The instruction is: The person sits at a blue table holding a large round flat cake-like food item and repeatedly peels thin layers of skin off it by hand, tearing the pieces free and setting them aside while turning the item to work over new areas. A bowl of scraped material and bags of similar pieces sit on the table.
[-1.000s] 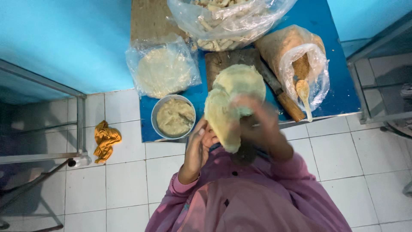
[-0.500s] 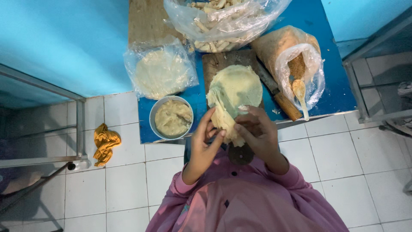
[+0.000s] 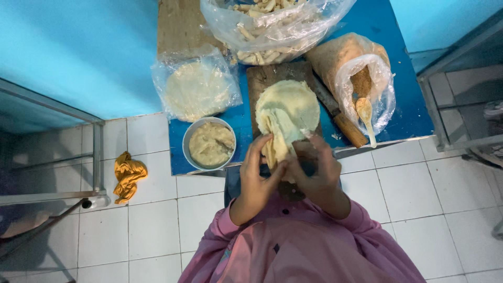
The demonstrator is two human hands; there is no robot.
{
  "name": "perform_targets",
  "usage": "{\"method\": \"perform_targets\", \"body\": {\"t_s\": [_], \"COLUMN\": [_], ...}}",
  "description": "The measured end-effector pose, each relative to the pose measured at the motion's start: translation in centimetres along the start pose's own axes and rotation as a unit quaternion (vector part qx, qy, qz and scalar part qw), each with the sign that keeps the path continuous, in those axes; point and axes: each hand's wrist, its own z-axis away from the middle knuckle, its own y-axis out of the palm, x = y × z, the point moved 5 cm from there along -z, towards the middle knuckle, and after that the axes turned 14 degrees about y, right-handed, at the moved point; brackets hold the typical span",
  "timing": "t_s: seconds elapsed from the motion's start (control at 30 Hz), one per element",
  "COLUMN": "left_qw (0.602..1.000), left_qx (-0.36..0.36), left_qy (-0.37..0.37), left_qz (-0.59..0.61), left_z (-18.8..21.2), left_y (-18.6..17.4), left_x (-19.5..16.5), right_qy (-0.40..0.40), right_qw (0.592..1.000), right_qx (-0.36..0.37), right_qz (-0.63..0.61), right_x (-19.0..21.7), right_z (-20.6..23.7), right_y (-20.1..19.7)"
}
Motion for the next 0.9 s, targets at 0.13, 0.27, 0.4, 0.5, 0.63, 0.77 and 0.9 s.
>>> {"method": "perform_targets", "body": {"t_s": [0.13, 0.27, 0.4, 0.5, 0.63, 0.77, 0.9], "left_qw": [0.991, 0.979, 0.983, 0.980, 0.957, 0.935, 0.957], "left_qx": [-0.016, -0.029, -0.049, -0.082, -0.137, -0.192, -0.178], "left_qy": [-0.049, -0.061, -0.082, -0.088, -0.101, -0.108, -0.070], "left_qz": [0.121, 0.193, 0.156, 0.161, 0.234, 0.279, 0.220], "left_z": [0.2, 0.7, 1.4, 2.0, 2.4, 2.7, 2.9], "left_y": [0.3, 0.4, 0.3, 0.1, -0.3, -0.4, -0.9], "left_x": [1.0, 1.9, 3.3, 4.4, 5.8, 6.2, 4.7], "right_qy": [0.110, 0.195, 0.233, 0.240, 0.237, 0.295, 0.310], "right_qw": [0.982, 0.921, 0.896, 0.893, 0.900, 0.870, 0.817], "right_qx": [0.076, 0.148, 0.167, 0.156, 0.127, 0.109, 0.185], "right_qz": [-0.132, -0.302, -0.341, -0.348, -0.344, -0.380, -0.450], "right_x": [-2.2, -4.2, -5.4, -6.1, -6.9, -7.9, -6.9], "right_z": [-0.2, -0.5, -0.7, -1.0, -1.5, -1.8, -1.9], "right_y": [0.0, 1.5, 2.6, 3.0, 2.2, 1.9, 3.1]}}
